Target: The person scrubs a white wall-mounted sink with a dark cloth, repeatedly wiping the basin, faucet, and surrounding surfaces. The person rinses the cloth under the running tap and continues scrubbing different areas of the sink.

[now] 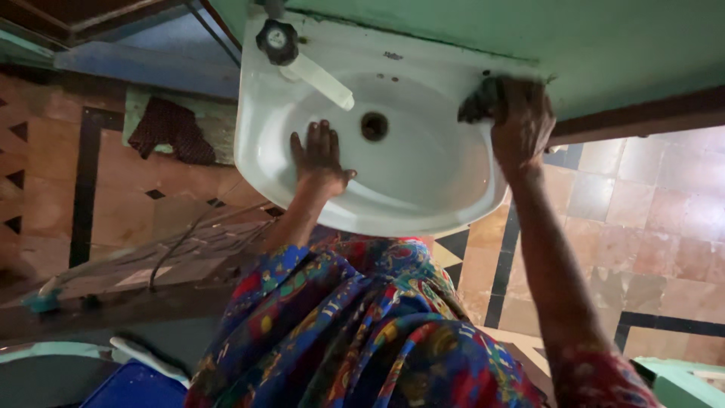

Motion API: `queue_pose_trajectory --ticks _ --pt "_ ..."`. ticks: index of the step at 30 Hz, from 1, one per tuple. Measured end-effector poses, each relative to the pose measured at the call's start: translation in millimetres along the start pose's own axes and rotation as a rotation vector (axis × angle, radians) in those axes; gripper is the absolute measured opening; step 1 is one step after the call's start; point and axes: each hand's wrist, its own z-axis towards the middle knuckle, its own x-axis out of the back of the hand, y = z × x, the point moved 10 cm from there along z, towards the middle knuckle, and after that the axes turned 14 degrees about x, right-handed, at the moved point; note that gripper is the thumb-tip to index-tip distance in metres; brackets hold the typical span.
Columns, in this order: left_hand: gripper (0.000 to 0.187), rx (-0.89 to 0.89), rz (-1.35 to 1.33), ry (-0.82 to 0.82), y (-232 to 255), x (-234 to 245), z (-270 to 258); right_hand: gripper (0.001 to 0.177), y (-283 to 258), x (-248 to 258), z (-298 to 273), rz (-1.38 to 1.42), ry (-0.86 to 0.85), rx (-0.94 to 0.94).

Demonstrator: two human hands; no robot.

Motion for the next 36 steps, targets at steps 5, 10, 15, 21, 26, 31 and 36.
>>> queue_pose_trajectory --ticks 5,10,15,21,26,31,36 --pt "0.1 -0.019 -0.035 0.057 -1 5 -6 0.029 -9 19 -5 0.125 -0.107 0.146" --pt "0.099 0.008 0.003 -0.022 -3 1 0 0.042 -39 44 -69 0.402 -0.251 -0.036" --pt "0.097 -0.002 0.024 -0.019 -1 -3 3 0.041 -65 51 -108 0.37 -0.262 -0.068" --pt "0.1 -0.006 0.006 0.026 0 -3 1 0.023 -32 25 -50 0.29 -0.221 0.177" --pt "0.101 -0.005 -0.022 0.009 -3 -2 1 0.017 -44 28 -37 0.157 -0.309 0.221" --pt "0.1 -0.008 -0.072 0.035 -3 -1 0 0.015 -117 35 -72 0.239 -0.338 0.153" --pt "0.101 -0.002 -0.111 0.037 -2 -7 3 0.029 -182 -13 -79 0.499 -0.333 0.143"
